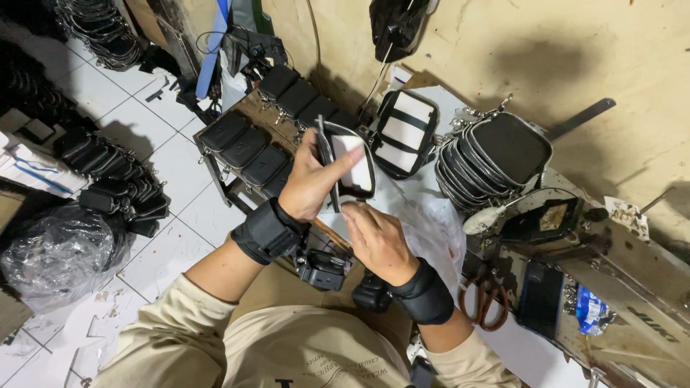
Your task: Assembling small pouches by threading straps through buckles and organizing components on a workbench.
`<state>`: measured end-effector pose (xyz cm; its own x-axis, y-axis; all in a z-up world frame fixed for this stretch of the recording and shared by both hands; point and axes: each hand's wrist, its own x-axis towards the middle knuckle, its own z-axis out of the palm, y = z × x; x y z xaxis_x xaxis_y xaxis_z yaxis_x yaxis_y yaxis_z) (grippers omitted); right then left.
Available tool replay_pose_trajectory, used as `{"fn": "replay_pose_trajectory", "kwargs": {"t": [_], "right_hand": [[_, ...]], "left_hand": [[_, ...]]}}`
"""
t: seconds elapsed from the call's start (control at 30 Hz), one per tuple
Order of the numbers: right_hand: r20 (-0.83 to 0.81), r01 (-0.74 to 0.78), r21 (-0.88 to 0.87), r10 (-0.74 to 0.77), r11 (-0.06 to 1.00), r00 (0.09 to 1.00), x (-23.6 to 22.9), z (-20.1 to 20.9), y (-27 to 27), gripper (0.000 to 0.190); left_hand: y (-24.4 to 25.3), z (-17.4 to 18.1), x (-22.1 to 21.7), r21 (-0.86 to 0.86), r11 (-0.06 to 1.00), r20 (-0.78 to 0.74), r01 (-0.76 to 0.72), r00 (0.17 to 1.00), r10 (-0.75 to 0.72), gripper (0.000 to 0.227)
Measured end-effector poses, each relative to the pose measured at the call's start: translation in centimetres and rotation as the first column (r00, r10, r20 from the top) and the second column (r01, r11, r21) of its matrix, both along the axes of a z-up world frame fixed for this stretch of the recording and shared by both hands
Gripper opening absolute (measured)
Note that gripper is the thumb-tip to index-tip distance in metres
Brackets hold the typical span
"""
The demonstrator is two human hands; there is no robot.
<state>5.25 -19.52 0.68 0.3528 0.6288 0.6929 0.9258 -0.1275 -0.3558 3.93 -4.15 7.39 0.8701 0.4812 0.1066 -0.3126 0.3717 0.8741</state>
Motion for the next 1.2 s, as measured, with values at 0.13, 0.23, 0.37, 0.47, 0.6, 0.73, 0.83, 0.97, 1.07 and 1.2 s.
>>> {"fn": "replay_pose_trajectory", "kwargs": {"t": [0.13,0.23,0.37,0.47,0.6,0.73,0.83,0.97,1.07,1.2], "right_hand": [[-0.127,-0.031,0.024,0.034,0.999,0.991,0.2,-0.6,-2.1,0.017],[-0.225,0.175,0.185,-0.132,0.967,0.965,0.0,2.7,-3.4,0.015],[-0.583,0.073,0.234,0.08,0.969,0.809,-0.9,5.6,-2.4,0.032],[-0.65,0.008,0.193,0.122,0.981,0.75,-0.6,5.4,-2.5,0.025],[-0.465,-0.046,0.162,0.117,0.986,0.877,1.2,6.1,-3.6,0.033],[-0.149,-0.03,-0.073,0.019,0.997,0.989,1.0,11.7,-3.2,0.034],[-0.212,-0.168,-0.228,0.12,0.959,0.97,1.7,11.9,-3.7,0.031],[-0.186,-0.234,-0.364,0.175,0.901,0.967,2.2,12.2,-3.9,0.02],[-0.309,-0.328,-0.365,0.219,0.871,0.925,2.4,12.6,-4.1,0.02],[-0.269,-0.324,-0.288,0.248,0.901,0.93,2.9,10.7,-4.2,0.022]], "left_hand": [[1.7,-1.9,-0.1,0.155,0.979,0.076,0.132,0.986,-0.145,0.072],[2.6,-1.1,-0.7,0.386,0.903,0.091,0.189,0.966,-0.242,0.097],[1.8,-0.2,-1.6,0.679,0.712,0.079,0.178,0.947,-0.313,0.088],[1.7,-1.5,-1.8,0.842,0.517,0.022,0.154,0.948,-0.319,0.07],[2.3,-0.4,-2.5,0.923,0.356,0.008,0.149,0.914,-0.406,0.068],[2.3,0.8,-3.5,0.914,0.277,-0.129,0.296,0.861,-0.492,0.073],[2.8,3.4,-4.1,0.825,0.185,-0.322,0.534,0.713,-0.623,0.069],[3.2,1.0,-4.3,0.698,0.193,-0.384,0.689,0.588,-0.711,0.073],[3.5,1.3,-4.4,0.624,0.169,-0.434,0.763,0.519,-0.736,0.078],[2.9,-0.5,-5.0,0.508,0.121,-0.468,0.853,0.392,-0.792,0.09]]}}
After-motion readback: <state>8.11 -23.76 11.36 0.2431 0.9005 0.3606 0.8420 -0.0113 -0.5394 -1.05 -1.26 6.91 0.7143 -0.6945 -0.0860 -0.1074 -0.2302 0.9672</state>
